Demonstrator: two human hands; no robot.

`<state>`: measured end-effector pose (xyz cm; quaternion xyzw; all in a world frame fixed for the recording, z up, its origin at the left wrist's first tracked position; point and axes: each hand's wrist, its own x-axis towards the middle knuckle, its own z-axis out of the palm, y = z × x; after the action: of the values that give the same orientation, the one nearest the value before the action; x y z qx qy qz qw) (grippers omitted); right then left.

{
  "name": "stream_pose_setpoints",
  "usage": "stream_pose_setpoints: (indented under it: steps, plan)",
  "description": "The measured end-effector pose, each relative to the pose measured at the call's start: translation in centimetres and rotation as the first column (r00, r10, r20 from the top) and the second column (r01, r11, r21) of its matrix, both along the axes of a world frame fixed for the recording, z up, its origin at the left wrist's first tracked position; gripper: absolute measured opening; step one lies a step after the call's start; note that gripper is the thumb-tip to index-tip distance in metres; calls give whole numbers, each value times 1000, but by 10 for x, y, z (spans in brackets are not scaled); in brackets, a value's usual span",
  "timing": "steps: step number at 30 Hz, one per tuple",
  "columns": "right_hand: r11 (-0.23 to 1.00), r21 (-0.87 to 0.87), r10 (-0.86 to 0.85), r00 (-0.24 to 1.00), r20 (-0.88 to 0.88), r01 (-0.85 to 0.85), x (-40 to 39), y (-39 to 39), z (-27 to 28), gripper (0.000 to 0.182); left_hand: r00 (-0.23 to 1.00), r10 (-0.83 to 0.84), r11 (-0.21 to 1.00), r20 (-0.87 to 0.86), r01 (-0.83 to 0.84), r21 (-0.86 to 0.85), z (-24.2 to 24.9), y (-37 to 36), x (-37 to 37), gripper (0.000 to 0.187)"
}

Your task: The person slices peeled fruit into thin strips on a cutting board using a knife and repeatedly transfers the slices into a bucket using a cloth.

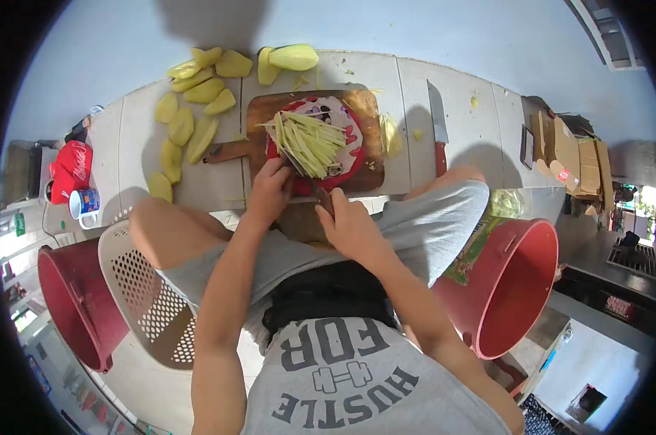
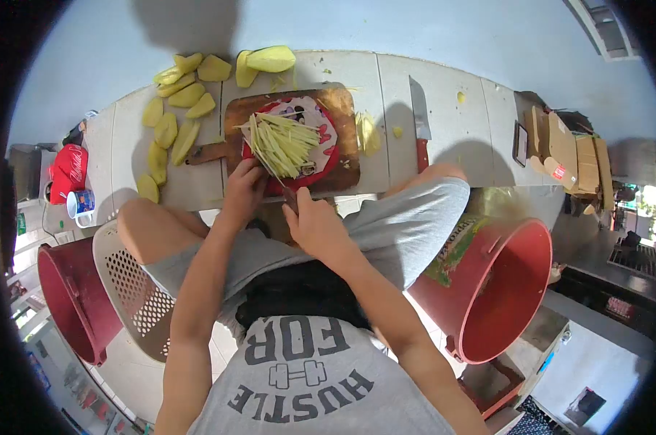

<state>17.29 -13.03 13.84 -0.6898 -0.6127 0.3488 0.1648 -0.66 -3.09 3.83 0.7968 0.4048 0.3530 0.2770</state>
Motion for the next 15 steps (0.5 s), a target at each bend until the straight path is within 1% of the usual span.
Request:
stream_pose_setpoints:
  steps: [3, 5, 7, 8, 12, 14, 15]
  plan:
    - [999, 13, -52, 999, -14, 52, -1, -10, -18, 30, 1000, 2, 999, 0, -2, 40, 5, 0, 1, 18]
    - [999, -7, -38, 998, -53, 37, 4, -5, -28, 30, 1000, 3, 998, 2, -4, 63, 8, 9, 3, 18]
    - [999, -21, -44, 998, -40, 44, -1, -10, -8, 30, 1000, -26, 999, -14, 26, 43, 6, -4, -1, 18]
    - [1000, -4, -20, 1000, -16, 20, 0, -1, -2, 30, 1000, -11, 999, -2, 11, 48, 5, 1, 0, 19]
    - [1000, 25, 13, 1000, 3, -13, -1, -9, -24, 32, 1000, 24, 999, -15, -23, 31, 10, -3, -2, 18]
    - [1000, 9, 1, 998, -56, -1, 6, -2, -30, 32, 1000, 16, 997, -18, -14, 79, 7, 6, 0, 17]
    - [998, 66, -14, 999, -45, 17, 3, -1, -25, 31, 999, -12, 996, -38, 15, 89, 5, 1, -2, 16]
